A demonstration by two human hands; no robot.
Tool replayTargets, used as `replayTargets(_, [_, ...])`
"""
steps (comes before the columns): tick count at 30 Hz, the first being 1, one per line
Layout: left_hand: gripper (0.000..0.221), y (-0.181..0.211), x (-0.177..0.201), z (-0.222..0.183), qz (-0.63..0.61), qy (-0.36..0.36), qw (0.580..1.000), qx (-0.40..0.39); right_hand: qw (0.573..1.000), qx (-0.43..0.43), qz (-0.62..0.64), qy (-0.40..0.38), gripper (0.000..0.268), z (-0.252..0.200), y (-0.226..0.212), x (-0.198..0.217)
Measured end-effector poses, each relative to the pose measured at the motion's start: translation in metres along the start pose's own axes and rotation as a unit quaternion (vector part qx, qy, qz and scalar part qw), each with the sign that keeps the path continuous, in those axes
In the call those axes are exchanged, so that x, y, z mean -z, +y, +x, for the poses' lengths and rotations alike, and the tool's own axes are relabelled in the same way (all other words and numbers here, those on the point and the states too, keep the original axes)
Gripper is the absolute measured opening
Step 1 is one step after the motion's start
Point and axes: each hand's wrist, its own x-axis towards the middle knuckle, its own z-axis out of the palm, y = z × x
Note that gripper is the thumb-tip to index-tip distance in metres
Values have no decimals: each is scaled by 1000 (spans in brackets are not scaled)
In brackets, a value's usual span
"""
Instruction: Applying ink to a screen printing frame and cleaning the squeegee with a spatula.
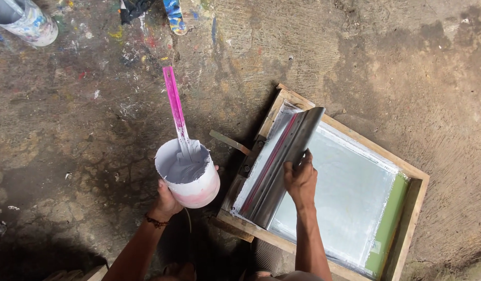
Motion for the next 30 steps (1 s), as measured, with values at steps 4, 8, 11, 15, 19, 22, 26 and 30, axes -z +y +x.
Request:
replayTargets(4, [81, -5, -4, -3, -8, 3, 1000, 15, 992, 19, 120, -23, 63, 10, 10, 1])
replayTargets(8, [83, -10, 14, -4, 0, -2, 999, 45, 974, 27, 218, -48, 65, 10, -6, 8])
replayTargets(11, [83, 5, -10, 2, -3, -18, 998, 62, 982, 19, 185, -28, 65, 1, -15, 21])
replayTargets(15, [80, 0, -4, 10, -82, -38, 990, 110, 993, 18, 112, -21, 68, -14, -28, 20])
replayTargets(19, [73, -3, 16, 21, -251, -92, 941, 208, 999, 20, 6, -27, 70, -14, -29, 0])
replayTargets(22, [69, -4, 36, 29, -358, -123, 886, 269, 998, 44, -14, -36, 71, -5, -19, -26])
replayTargets(26, [65, -10, 65, 55, -513, -176, 687, 484, 993, 80, -80, -35, 72, 5, -19, -50])
replayTargets(30, [61, -20, 46, 34, -454, -154, 761, 437, 988, 90, -117, -46, 75, -2, -24, -54])
